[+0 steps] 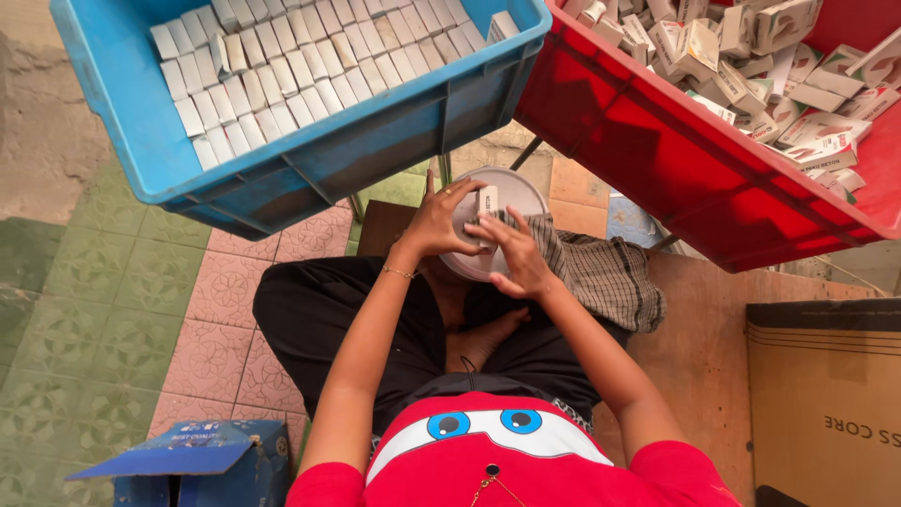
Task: The person sits on the floor and repeatedly wipes small white boxes with a cloth, then places them into a blue crate. The person picks up boxes from a red crate, wipes them on a white lid, and transfers them to the blue crate.
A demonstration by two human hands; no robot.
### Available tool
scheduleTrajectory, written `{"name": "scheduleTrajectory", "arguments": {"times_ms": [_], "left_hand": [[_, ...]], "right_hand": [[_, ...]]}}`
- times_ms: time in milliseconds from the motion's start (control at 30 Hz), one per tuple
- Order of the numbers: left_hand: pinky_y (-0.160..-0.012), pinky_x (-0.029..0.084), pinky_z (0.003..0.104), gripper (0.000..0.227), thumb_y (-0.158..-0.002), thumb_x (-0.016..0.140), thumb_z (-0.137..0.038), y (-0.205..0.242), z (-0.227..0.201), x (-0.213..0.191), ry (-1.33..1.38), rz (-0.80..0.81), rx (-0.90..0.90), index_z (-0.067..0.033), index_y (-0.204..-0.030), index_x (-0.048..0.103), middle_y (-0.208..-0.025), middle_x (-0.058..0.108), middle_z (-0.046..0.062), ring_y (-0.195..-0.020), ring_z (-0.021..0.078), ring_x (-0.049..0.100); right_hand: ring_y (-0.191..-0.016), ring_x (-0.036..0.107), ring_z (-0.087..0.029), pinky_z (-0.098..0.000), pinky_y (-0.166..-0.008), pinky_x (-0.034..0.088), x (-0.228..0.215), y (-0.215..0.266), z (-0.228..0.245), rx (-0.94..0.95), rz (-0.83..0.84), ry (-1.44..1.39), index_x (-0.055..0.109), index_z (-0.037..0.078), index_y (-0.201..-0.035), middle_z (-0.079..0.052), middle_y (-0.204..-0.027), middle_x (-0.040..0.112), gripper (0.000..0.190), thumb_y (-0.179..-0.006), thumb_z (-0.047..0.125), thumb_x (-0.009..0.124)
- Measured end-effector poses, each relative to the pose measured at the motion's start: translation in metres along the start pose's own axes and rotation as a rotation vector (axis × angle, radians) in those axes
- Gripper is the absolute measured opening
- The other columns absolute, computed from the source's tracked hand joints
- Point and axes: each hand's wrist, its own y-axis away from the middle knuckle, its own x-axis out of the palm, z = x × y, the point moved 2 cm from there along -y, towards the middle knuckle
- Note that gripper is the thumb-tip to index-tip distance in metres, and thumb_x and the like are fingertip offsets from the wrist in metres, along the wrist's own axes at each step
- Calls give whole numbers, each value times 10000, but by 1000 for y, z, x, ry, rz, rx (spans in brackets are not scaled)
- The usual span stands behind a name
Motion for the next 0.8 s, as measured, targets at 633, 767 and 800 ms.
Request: {"name": "scheduleTrajectory", "arguments": {"times_ms": [633,767,800], "left_hand": [[-1094,29,633,1020,-368,827,-472,-3,1,8,36,-35,6,-197,-1284,472,-1225,586,66,-1227,271,492],[-1083,42,650,1009,-384,817,-463,-3,0,9,32,-37,8,-194,-1292,471,-1220,584,47,-1214,268,499],[-1087,43,647,1014,-379,820,-452,-3,1,13,62,-44,9,-185,-1295,476,-1222,583,54,-1209,276,503]], "right_hand": [[-1222,456,-320,-537,-1078,142,-7,-12,-14,62,-151,70,441,17,-1320,-113,-1238,578,724,-878,579,327],[-1213,481,-331,-504,-1075,240,-2,-5,-8,-11,-79,48,468,-20,-1289,-129,-1235,578,703,-868,527,334],[-1229,456,-342,-502,-1085,219,-5,-5,-11,54,-87,28,454,-11,-1306,-150,-1260,555,685,-882,512,329]]}}
